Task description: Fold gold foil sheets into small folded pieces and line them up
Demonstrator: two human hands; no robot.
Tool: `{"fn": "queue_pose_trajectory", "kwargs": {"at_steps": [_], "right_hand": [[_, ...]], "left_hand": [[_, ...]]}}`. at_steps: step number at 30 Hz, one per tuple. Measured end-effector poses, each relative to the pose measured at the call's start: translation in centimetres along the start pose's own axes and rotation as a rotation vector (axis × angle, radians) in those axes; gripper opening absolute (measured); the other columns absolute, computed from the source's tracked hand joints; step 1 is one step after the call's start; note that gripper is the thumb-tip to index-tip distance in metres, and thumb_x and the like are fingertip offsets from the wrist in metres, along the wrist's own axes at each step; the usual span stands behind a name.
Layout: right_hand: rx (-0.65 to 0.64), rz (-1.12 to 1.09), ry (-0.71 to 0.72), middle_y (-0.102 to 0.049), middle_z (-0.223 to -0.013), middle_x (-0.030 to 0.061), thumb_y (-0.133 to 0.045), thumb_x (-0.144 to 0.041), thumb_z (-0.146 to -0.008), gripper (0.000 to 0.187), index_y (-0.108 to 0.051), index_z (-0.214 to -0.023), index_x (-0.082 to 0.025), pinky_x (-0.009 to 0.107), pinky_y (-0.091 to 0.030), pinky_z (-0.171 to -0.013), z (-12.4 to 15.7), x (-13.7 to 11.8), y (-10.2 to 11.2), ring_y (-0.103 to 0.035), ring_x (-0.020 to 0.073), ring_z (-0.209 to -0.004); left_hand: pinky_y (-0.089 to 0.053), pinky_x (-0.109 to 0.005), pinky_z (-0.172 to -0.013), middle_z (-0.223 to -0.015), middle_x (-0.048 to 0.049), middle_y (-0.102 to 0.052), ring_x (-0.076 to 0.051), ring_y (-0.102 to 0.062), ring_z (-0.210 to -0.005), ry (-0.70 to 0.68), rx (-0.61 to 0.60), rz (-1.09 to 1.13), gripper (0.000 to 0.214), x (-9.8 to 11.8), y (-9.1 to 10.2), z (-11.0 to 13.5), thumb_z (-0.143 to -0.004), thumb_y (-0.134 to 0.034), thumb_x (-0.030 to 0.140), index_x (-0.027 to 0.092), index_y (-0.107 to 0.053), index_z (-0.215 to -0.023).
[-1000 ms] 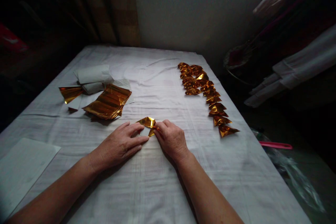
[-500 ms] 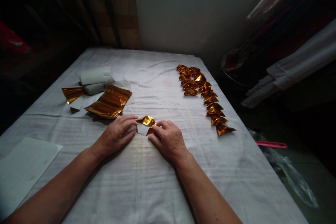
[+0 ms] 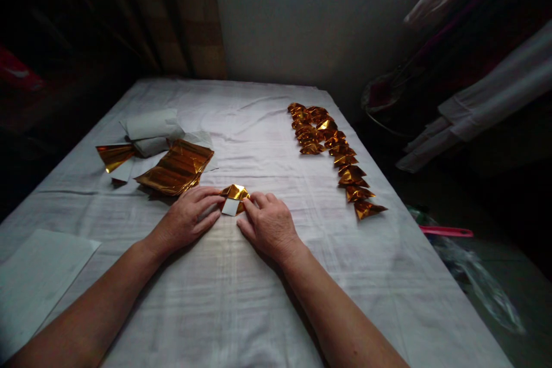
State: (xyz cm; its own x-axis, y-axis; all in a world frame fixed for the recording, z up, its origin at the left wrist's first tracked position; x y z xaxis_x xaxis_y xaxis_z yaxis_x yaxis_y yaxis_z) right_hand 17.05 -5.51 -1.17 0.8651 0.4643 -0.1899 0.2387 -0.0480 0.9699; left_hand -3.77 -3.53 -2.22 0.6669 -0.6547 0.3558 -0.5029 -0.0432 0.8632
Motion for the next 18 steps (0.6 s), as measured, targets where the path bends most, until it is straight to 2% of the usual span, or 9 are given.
{"fn": "queue_pose_trajectory", "kwargs": {"at_steps": [8, 14, 18], "right_hand": [[-0.095, 0.022, -0.025, -0.064, -0.116, 0.0063, -0.061, -0.046, -0.088, 0.031, -0.067, -0.108, -0.023, 0.032, -0.045, -0.078, -1.2, 0.1, 0.9, -0.061, 0.0219, -0.092], [-0.039, 0.009, -0.006, -0.065, -0.113, 0.0064, -0.062, -0.045, -0.088, 0.029, -0.067, -0.105, -0.023, 0.029, -0.043, -0.075, -1.3, 0.3, 0.3, -0.061, 0.0205, -0.090], [0.005, 0.001, 0.010, -0.067, -0.110, 0.0083, -0.060, -0.043, -0.090, 0.027, -0.069, -0.102, -0.021, 0.030, -0.044, -0.076, -1.1, 0.4, -0.1, -0.061, 0.0206, -0.090]], "left_hand": [[-0.048, -0.036, -0.087, -0.103, -0.0049, -0.067, -0.021, -0.061, -0.096, 0.064, -0.008, -0.045, 0.018, -0.4, -0.6, 0.1, -0.092, -0.059, 0.032, 0.023, -0.068, -0.104], [-0.047, -0.034, -0.080, -0.095, -0.0041, -0.069, -0.020, -0.061, -0.088, 0.028, 0.023, -0.154, 0.022, -0.2, -0.7, -0.1, -0.096, -0.053, 0.038, 0.022, -0.069, -0.096], [-0.046, -0.033, -0.079, -0.090, -0.0035, -0.069, -0.020, -0.061, -0.085, -0.006, 0.040, -0.226, 0.022, 0.1, -0.6, -0.3, -0.097, -0.051, 0.035, 0.021, -0.066, -0.090]]}}
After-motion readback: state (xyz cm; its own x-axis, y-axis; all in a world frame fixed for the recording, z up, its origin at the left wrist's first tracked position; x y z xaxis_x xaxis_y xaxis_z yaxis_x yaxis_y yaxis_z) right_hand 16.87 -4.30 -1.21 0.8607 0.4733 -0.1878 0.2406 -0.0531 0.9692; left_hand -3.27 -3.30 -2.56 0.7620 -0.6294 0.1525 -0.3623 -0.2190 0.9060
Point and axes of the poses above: each hand's wrist, its own z-axis away from the middle knuckle, its own y-axis out of the back of the hand, x = y × z, the point moved 2 cm from there along -z, towards the middle knuckle
